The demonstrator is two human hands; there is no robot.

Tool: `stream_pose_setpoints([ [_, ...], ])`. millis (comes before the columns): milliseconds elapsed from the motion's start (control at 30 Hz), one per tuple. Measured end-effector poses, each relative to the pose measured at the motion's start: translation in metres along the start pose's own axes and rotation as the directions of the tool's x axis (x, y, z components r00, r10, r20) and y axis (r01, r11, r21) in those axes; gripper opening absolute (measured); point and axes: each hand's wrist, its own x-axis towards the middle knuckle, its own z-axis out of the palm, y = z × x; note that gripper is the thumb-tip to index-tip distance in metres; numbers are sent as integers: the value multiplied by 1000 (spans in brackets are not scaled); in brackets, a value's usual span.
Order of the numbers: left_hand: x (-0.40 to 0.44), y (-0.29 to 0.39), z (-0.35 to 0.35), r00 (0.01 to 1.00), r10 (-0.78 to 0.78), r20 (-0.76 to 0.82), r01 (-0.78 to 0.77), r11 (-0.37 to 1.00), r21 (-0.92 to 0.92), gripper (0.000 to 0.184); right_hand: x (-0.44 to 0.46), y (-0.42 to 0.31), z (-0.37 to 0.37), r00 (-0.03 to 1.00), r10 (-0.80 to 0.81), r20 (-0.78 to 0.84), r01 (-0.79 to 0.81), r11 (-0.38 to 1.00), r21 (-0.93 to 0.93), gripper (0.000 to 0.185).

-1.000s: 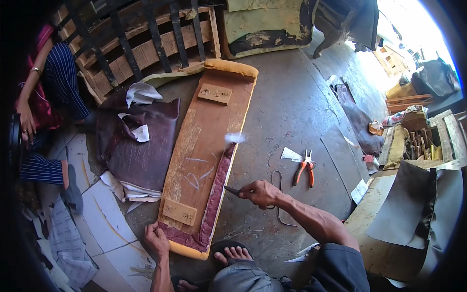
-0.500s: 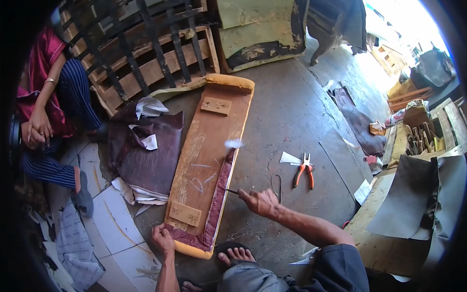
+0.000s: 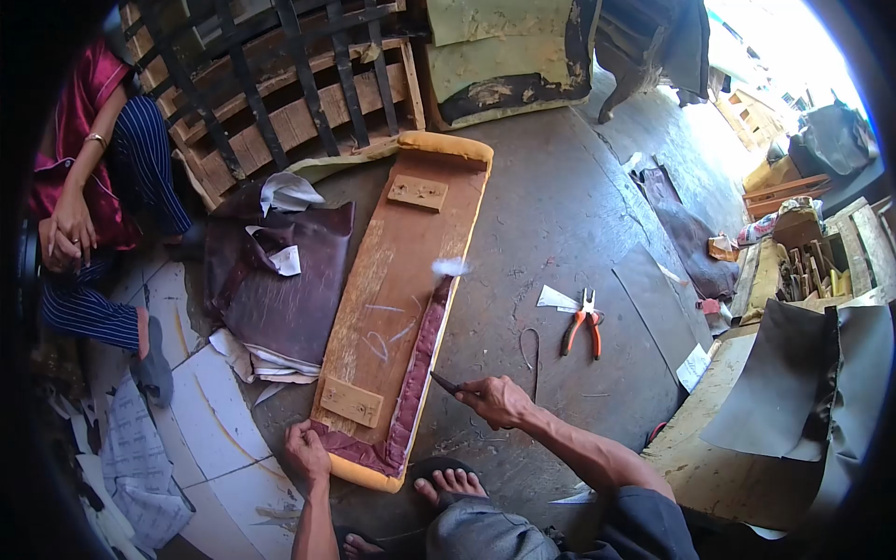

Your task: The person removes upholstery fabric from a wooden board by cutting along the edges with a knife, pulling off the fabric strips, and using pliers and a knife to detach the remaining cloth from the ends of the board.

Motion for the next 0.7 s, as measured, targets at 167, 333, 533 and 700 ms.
stream_pose_setpoints([
  [167,-1,-14,5,999,40,9,-40,999,11,21,23,14,-10,973,106,207,-152,963,222,40],
  [333,-3,-17,3,998,65,16,-65,998,9,22,17,12,21,954,-224,-202,127,906,-405,29],
  [533,-2,-20,6,992,129,-14,-129,992,12,21,23,60,65,725,-537,-431,256,791,-555,36],
  [700,-1,-22,7,1000,31,-3,-31,999,-39,20,13,31,35,911,-312,-269,164,874,-458,36],
])
